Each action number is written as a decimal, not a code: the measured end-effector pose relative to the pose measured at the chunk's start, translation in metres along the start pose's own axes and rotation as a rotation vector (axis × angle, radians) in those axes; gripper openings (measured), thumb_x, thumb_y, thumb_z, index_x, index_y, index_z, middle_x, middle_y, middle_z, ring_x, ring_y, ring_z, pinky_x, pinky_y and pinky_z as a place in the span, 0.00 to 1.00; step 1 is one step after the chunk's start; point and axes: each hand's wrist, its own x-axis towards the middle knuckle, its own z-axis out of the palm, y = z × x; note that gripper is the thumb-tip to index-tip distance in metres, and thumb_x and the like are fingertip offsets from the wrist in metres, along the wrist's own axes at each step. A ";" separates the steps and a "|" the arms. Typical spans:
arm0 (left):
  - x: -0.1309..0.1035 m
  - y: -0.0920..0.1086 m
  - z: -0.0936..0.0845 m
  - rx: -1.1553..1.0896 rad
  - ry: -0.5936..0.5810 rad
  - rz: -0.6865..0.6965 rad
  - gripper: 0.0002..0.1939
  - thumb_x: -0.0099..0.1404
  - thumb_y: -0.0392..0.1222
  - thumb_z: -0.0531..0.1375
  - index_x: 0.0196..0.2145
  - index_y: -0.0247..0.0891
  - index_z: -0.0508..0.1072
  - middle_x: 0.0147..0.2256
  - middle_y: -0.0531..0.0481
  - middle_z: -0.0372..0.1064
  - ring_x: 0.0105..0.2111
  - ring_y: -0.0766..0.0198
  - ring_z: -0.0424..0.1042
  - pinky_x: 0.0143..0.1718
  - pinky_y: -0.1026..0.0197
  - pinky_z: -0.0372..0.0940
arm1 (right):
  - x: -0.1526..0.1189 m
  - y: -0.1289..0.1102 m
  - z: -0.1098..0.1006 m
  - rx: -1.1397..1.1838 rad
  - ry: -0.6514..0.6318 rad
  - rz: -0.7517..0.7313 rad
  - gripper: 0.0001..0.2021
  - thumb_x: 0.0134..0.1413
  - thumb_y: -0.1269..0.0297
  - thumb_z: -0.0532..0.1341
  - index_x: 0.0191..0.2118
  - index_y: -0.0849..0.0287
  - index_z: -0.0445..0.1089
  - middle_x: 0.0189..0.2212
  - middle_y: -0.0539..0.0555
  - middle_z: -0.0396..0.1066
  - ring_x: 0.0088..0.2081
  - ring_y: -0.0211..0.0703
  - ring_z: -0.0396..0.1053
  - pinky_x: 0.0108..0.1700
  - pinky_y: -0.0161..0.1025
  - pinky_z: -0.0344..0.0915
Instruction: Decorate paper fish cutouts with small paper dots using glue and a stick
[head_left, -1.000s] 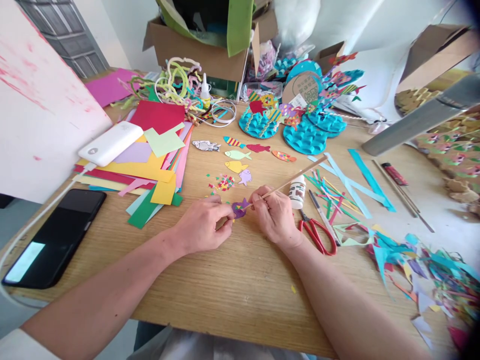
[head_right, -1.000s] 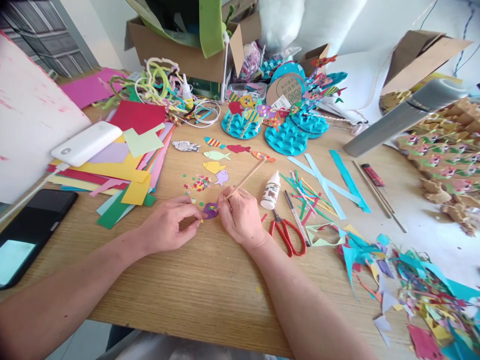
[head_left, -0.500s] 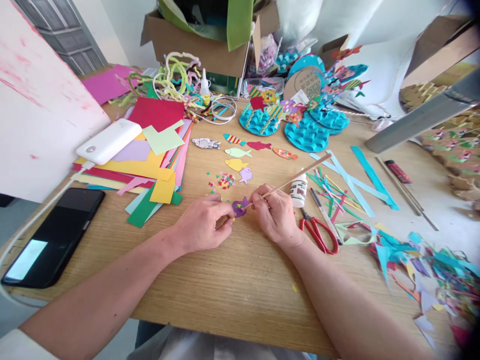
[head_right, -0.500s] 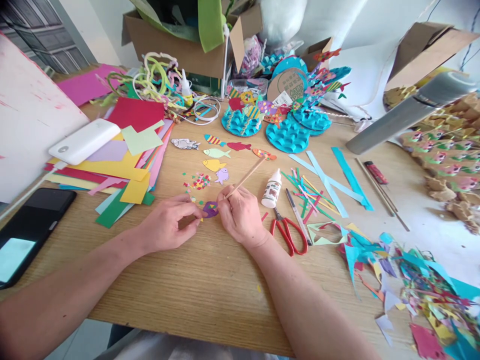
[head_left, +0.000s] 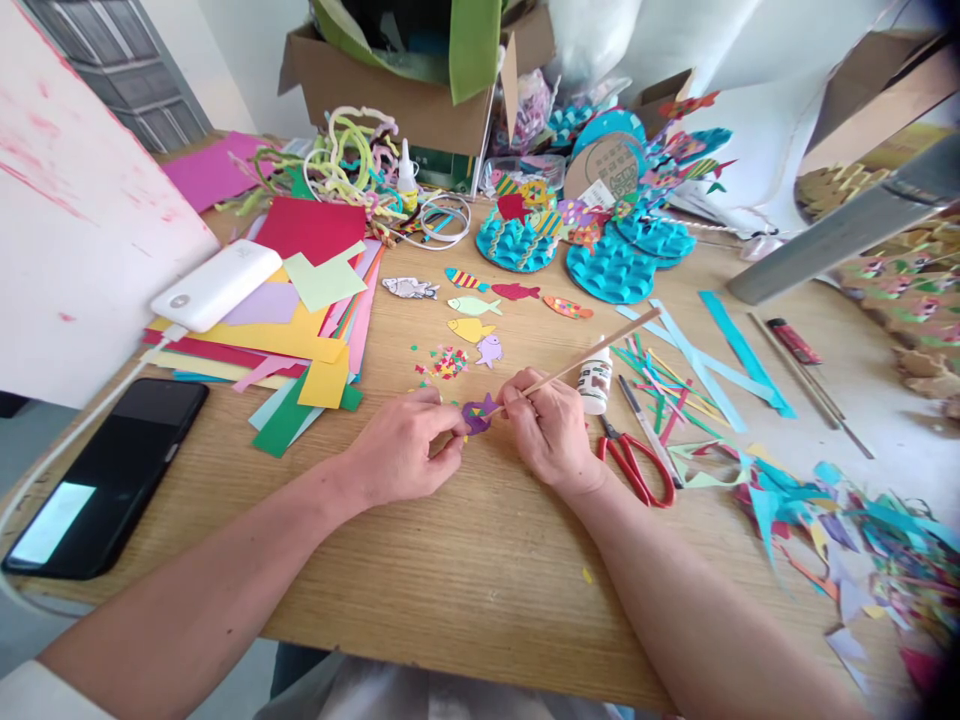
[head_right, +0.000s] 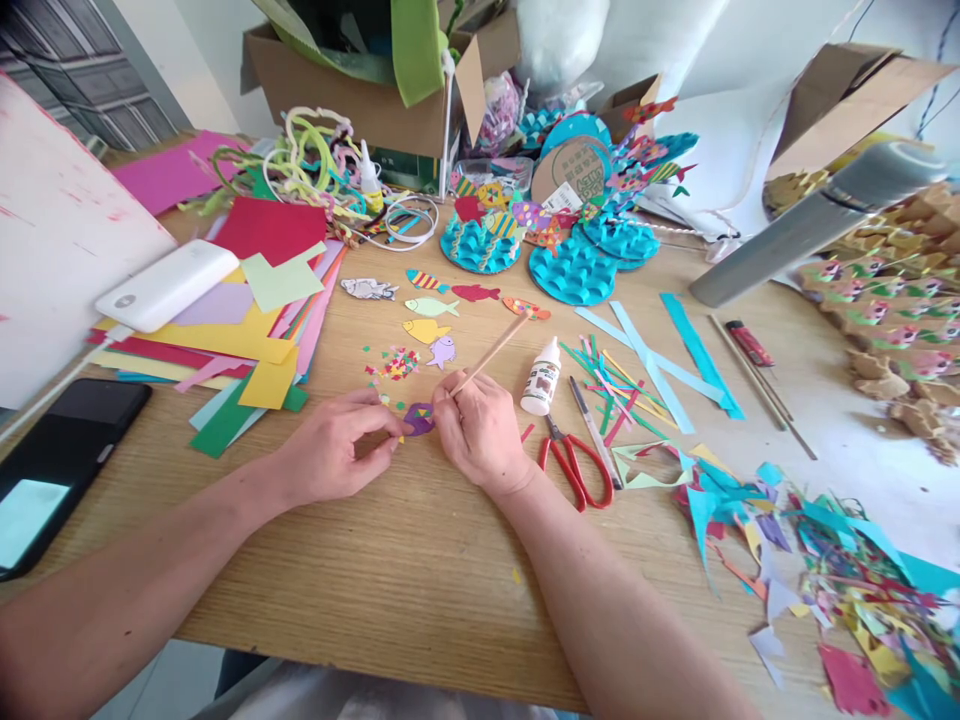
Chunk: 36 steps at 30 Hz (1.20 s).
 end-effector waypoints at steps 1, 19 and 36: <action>0.000 0.000 0.000 0.000 -0.002 -0.005 0.07 0.60 0.32 0.56 0.33 0.37 0.74 0.27 0.49 0.71 0.29 0.63 0.70 0.31 0.62 0.66 | 0.000 0.000 0.000 0.004 -0.003 0.009 0.12 0.60 0.71 0.49 0.26 0.55 0.59 0.23 0.52 0.67 0.25 0.40 0.66 0.31 0.39 0.62; -0.001 -0.001 0.001 -0.015 -0.012 -0.023 0.06 0.59 0.32 0.57 0.32 0.37 0.74 0.28 0.49 0.72 0.30 0.62 0.71 0.33 0.60 0.68 | 0.001 -0.001 0.002 0.008 -0.032 0.051 0.12 0.62 0.70 0.49 0.26 0.55 0.59 0.23 0.53 0.68 0.26 0.41 0.66 0.31 0.39 0.62; 0.000 0.000 0.000 -0.002 -0.002 0.028 0.06 0.60 0.31 0.56 0.32 0.36 0.73 0.27 0.49 0.72 0.30 0.62 0.69 0.31 0.61 0.66 | 0.001 0.000 0.002 0.001 -0.023 0.016 0.13 0.62 0.70 0.49 0.26 0.55 0.59 0.24 0.53 0.69 0.26 0.41 0.67 0.31 0.39 0.62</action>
